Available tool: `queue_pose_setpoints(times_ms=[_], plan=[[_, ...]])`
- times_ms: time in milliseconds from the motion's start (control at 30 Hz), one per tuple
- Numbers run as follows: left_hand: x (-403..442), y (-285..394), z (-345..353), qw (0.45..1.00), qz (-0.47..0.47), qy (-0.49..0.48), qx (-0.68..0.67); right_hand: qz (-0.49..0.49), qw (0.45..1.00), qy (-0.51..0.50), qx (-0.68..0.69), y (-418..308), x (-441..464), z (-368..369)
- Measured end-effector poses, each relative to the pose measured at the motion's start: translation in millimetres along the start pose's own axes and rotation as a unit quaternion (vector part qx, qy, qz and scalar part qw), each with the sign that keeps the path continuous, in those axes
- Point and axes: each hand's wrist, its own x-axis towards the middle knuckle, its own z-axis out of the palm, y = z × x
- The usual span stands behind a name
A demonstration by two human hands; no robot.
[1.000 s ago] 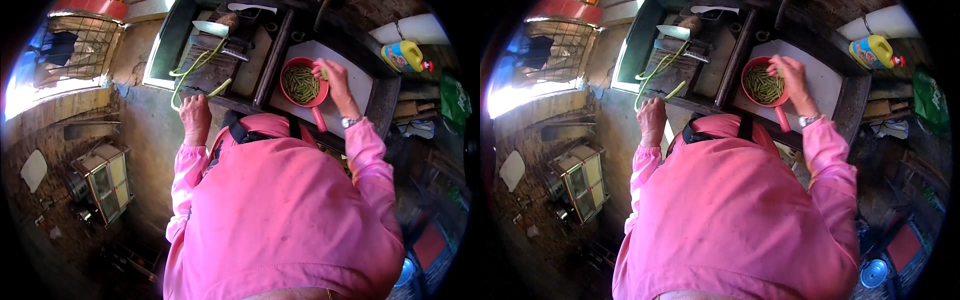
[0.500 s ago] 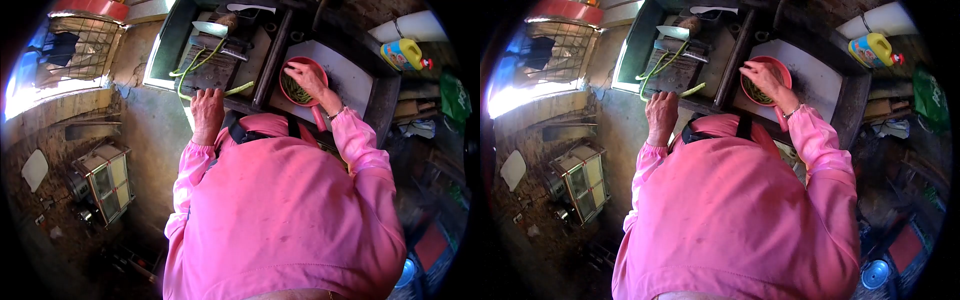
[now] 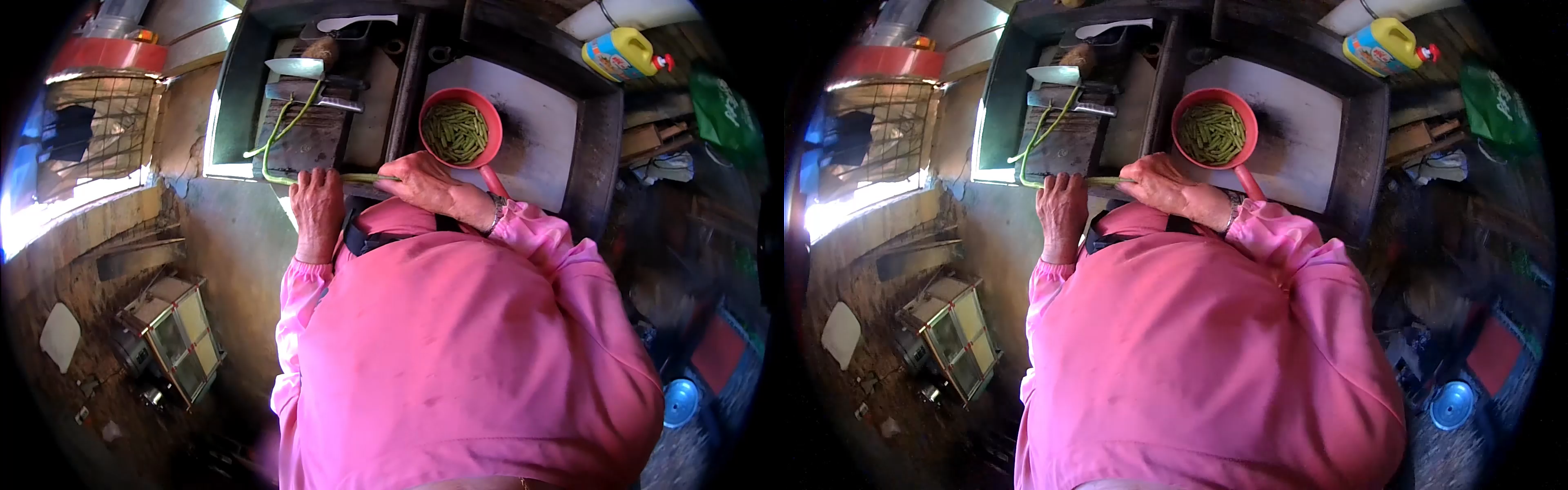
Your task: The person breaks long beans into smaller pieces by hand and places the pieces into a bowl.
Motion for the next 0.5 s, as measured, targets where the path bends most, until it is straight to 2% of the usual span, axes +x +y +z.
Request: queue_pose_setpoints(times_ms=[100, 200, 300, 400, 500], plan=[[3, -5, 5, 1.0, 0.0, -0.028, 0.012, 0.01, 1.0, 0.007, 0.004, 5, -4, -1], [11, -4, 3, 1.0, 0.011, -0.013, 0.008, 0.031, 0.999, 0.008, 0.017, 9, -4, -1], [19, -4, -1, 1.0, 0.022, -0.012, 0.014, 0.061, 0.995, -0.025, 0.072, 7, -5, -9], [26, -4, -3, 0.999, 0.031, -0.006, 0.011, 0.094, 0.992, -0.054, 0.062, 11, -2, -8], [27, -4, 0, 0.999, 0.026, -0.016, 0.02, 0.135, 0.977, -0.05, 0.155, 16, -1, -10]])
